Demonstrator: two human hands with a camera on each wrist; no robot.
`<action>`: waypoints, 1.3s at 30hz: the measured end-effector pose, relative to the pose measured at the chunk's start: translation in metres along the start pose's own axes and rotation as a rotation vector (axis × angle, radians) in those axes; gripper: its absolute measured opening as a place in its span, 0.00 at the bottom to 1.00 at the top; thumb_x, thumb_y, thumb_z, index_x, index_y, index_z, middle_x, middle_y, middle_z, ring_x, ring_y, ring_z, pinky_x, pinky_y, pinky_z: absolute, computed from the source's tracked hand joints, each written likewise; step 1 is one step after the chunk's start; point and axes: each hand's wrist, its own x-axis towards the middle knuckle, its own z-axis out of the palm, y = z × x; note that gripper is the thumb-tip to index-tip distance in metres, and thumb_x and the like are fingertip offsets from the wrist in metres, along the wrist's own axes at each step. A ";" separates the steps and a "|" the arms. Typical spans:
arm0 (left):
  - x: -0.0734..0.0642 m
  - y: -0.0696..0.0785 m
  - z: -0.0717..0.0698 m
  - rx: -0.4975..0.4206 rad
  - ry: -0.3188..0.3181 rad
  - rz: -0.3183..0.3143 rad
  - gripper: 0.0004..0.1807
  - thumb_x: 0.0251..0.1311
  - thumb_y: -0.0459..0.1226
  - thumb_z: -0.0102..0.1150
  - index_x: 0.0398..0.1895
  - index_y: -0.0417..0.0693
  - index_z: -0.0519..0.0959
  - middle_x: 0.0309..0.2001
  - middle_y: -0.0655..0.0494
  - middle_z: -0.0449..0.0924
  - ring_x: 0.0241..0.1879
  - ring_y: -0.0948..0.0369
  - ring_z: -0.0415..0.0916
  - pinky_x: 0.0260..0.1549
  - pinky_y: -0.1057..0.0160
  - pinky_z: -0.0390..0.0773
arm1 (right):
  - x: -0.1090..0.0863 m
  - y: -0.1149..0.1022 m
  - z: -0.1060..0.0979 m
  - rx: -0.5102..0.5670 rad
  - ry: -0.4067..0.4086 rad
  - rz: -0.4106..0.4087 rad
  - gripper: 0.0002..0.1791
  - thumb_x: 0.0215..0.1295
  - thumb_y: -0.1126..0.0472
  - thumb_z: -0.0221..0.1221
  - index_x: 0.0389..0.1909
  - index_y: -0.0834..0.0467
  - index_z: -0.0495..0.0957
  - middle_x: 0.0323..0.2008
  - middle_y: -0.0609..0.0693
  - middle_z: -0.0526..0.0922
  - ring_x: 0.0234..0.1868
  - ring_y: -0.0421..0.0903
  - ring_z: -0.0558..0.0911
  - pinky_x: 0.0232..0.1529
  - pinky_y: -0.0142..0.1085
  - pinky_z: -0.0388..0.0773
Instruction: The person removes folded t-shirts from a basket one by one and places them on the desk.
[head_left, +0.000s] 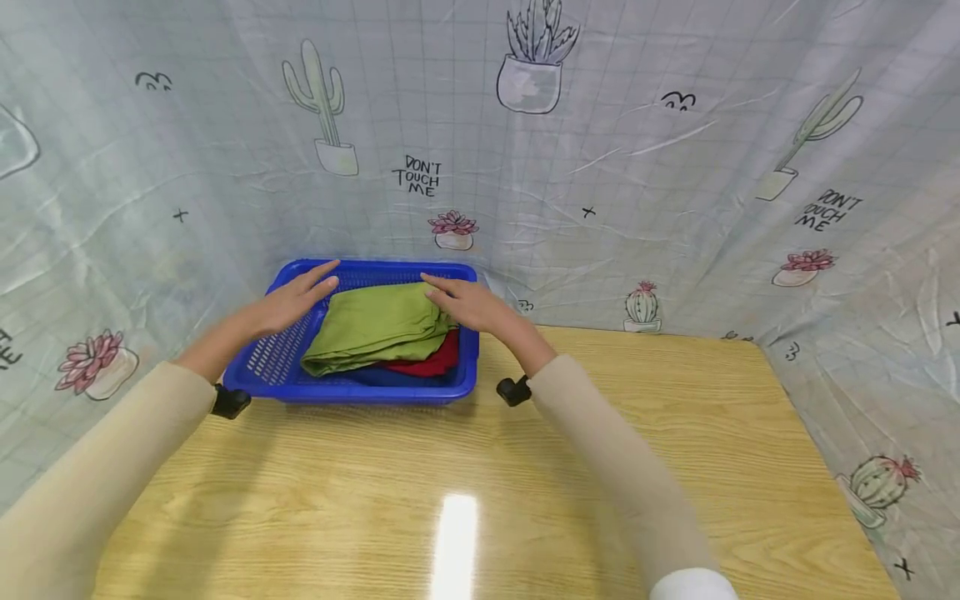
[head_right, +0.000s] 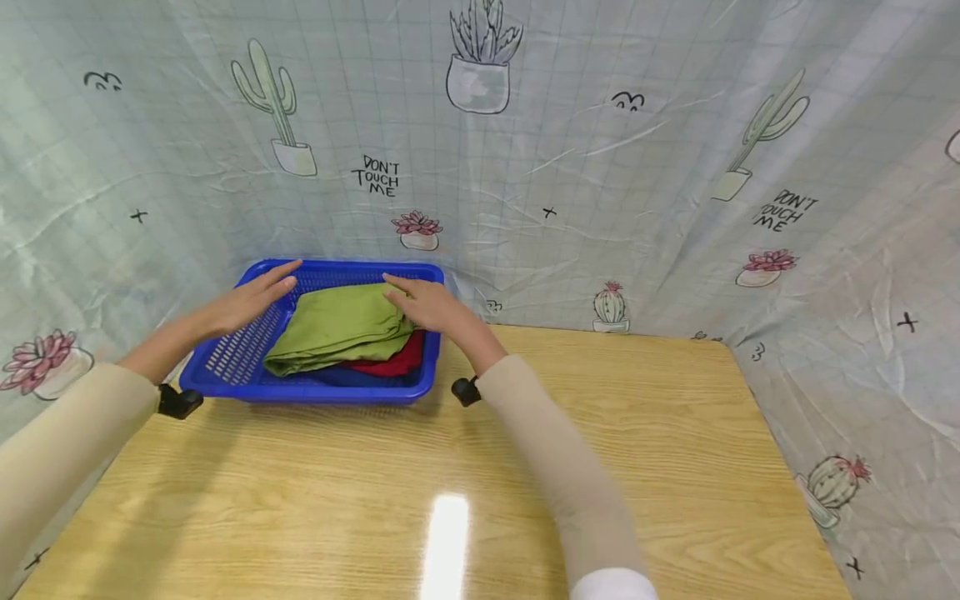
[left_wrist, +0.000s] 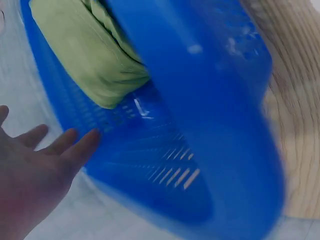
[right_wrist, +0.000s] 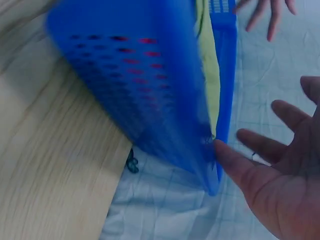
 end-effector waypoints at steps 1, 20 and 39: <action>0.005 -0.003 0.000 -0.065 -0.035 -0.041 0.41 0.79 0.60 0.29 0.84 0.52 0.32 0.81 0.35 0.29 0.76 0.28 0.35 0.64 0.24 0.53 | 0.007 -0.001 0.000 0.018 -0.020 0.030 0.31 0.83 0.41 0.35 0.81 0.45 0.54 0.78 0.51 0.60 0.77 0.54 0.61 0.74 0.50 0.60; 0.035 -0.014 0.001 -0.533 -0.204 -0.407 0.36 0.81 0.43 0.42 0.82 0.45 0.39 0.75 0.28 0.39 0.54 0.46 0.71 0.39 0.53 0.81 | 0.053 -0.020 0.018 0.433 -0.032 0.407 0.30 0.75 0.56 0.57 0.75 0.53 0.66 0.76 0.52 0.63 0.70 0.51 0.69 0.66 0.45 0.71; 0.044 -0.015 0.007 -0.776 -0.201 -0.412 0.26 0.81 0.36 0.41 0.78 0.44 0.55 0.48 0.47 0.78 0.20 0.67 0.80 0.21 0.71 0.80 | 0.069 -0.015 0.028 0.875 -0.012 0.551 0.34 0.71 0.60 0.64 0.76 0.53 0.66 0.77 0.55 0.60 0.74 0.54 0.66 0.68 0.48 0.71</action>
